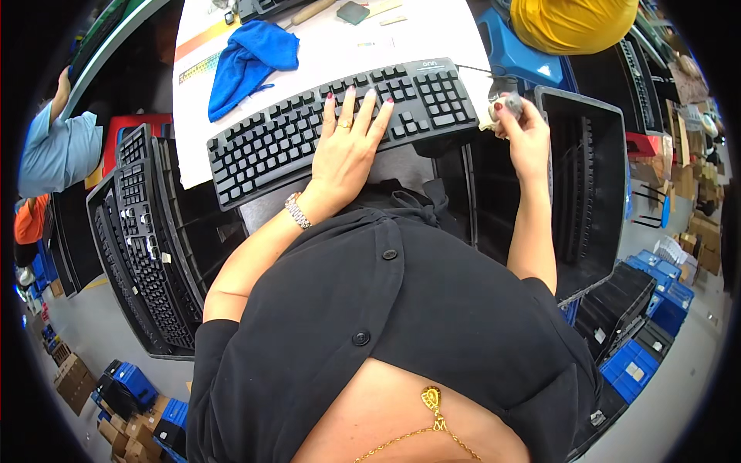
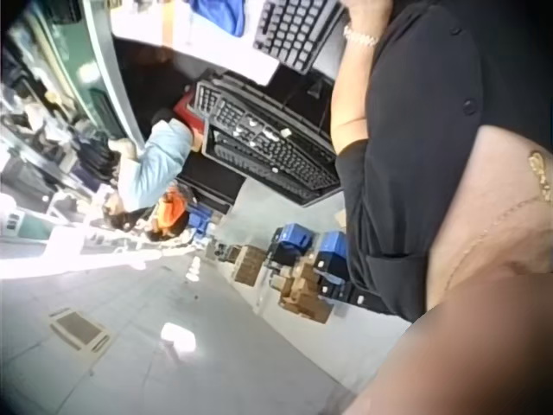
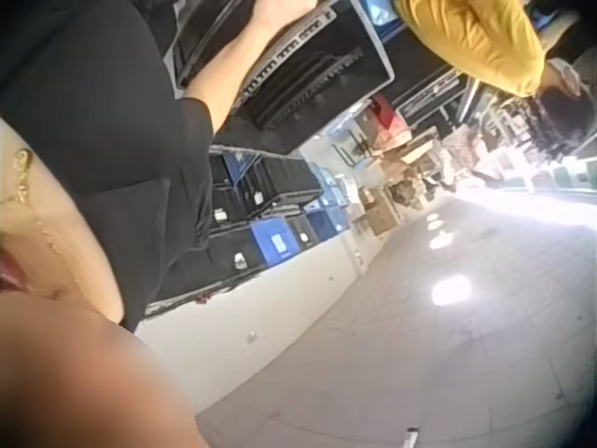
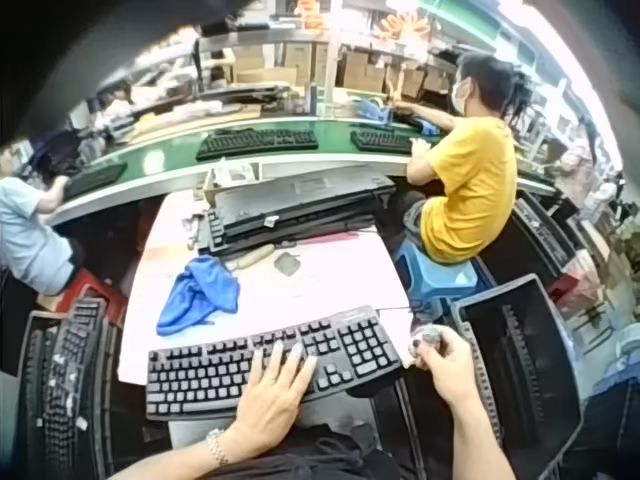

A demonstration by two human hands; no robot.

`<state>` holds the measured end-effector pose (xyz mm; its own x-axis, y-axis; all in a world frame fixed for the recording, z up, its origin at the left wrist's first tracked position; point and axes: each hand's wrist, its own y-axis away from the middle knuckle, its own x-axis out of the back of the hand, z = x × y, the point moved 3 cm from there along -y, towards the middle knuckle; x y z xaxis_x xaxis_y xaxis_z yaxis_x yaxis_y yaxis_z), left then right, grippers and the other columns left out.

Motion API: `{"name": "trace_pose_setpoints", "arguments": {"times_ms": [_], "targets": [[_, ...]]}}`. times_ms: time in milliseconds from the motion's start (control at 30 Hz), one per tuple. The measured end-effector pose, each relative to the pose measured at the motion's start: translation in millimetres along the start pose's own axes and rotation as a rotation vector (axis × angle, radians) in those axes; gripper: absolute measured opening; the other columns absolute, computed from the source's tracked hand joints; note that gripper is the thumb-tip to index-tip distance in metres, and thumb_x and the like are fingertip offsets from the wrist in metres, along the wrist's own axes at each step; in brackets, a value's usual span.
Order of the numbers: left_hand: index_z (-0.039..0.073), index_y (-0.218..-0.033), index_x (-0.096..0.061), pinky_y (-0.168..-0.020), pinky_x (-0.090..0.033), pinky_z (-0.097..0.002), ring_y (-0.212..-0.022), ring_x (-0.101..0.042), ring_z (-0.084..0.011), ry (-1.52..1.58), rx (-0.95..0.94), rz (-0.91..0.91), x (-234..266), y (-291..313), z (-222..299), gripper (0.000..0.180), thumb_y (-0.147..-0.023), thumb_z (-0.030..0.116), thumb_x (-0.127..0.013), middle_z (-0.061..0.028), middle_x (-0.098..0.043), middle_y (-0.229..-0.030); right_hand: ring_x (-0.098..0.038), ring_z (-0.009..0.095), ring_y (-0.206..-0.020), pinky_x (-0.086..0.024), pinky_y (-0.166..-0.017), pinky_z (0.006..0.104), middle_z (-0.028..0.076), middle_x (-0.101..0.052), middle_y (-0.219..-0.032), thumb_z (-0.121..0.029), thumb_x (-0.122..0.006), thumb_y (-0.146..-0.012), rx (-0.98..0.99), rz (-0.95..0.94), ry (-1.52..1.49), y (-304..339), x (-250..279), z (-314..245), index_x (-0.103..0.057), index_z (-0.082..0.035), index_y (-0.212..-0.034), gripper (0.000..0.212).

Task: Assembling and cleaning computer keyboards on a factory production line.

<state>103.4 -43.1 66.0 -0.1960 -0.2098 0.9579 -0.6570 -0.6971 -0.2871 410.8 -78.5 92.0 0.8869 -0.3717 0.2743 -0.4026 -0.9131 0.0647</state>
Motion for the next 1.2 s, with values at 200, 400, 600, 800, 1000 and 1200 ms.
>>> {"name": "trace_pose_setpoints", "arguments": {"times_ms": [200,400,600,800,1000,1200], "targets": [[0.01,-0.158,-0.044,-0.124,-0.031,-0.0597,-0.152,-0.036,-0.0491,-0.063,0.0,-0.046,-30,10,13,0.074,-0.088,0.012,-0.07,-0.0254,-0.04,-0.164,-0.059,0.01,-0.073,-0.049,-0.067,0.0204,0.007,-0.071,-0.097,-0.007,-0.072,-0.099,0.087,0.076,0.048,33,-3,9,-0.07,0.001,-0.126,0.028],[0.008,-0.156,-0.045,-0.122,-0.032,-0.0616,-0.148,-0.038,-0.054,-0.016,-0.023,-0.022,-28,9,13,0.064,-0.095,0.012,-0.062,-0.0312,-0.037,-0.163,-0.059,0.01,-0.072,-0.05,-0.067,0.0208,0.007,-0.071,-0.098,-0.006,-0.072,-0.1,0.061,0.075,0.122,34,-4,15,-0.069,0.0,-0.128,0.03],[0.008,-0.155,-0.046,-0.121,-0.033,-0.0625,-0.146,-0.042,-0.0541,-0.008,-0.031,-0.036,-21,5,11,0.063,-0.095,0.012,-0.062,-0.0312,-0.038,-0.163,-0.059,0.01,-0.071,-0.05,-0.066,0.021,0.007,-0.071,-0.098,-0.008,-0.072,-0.1,0.117,0.05,0.171,31,-9,10,-0.069,0.0,-0.129,0.03],[0.007,-0.155,-0.046,-0.121,-0.035,-0.0613,-0.143,-0.045,-0.0539,0.01,-0.038,-0.052,-15,0,6,0.066,-0.092,0.012,-0.067,-0.0305,-0.04,-0.161,-0.06,0.01,-0.071,-0.05,-0.066,0.0209,0.007,-0.071,-0.098,-0.009,-0.072,-0.1,0.198,0.042,0.201,29,-16,6,-0.069,-0.001,-0.128,0.029],[0.008,-0.154,-0.047,-0.12,-0.039,-0.0574,-0.142,-0.047,-0.0524,0.091,-0.071,-0.167,12,-21,-11,0.078,-0.083,0.011,-0.077,-0.0288,-0.043,-0.158,-0.062,0.014,-0.076,-0.051,-0.07,0.0242,0.008,-0.071,-0.1,-0.008,-0.073,-0.1,0.338,0.045,0.214,22,-20,6,-0.069,-0.001,-0.125,0.027],[0.008,-0.153,-0.048,-0.116,-0.044,-0.0555,-0.141,-0.049,-0.0514,0.188,-0.073,-0.187,16,-26,-23,0.085,-0.076,0.008,-0.082,-0.0278,-0.043,-0.158,-0.065,0.021,-0.083,-0.052,-0.074,0.0305,0.011,-0.069,-0.101,-0.006,-0.072,-0.096,0.492,0.123,0.589,20,-37,-28,-0.068,0.0,-0.121,0.026]]}}
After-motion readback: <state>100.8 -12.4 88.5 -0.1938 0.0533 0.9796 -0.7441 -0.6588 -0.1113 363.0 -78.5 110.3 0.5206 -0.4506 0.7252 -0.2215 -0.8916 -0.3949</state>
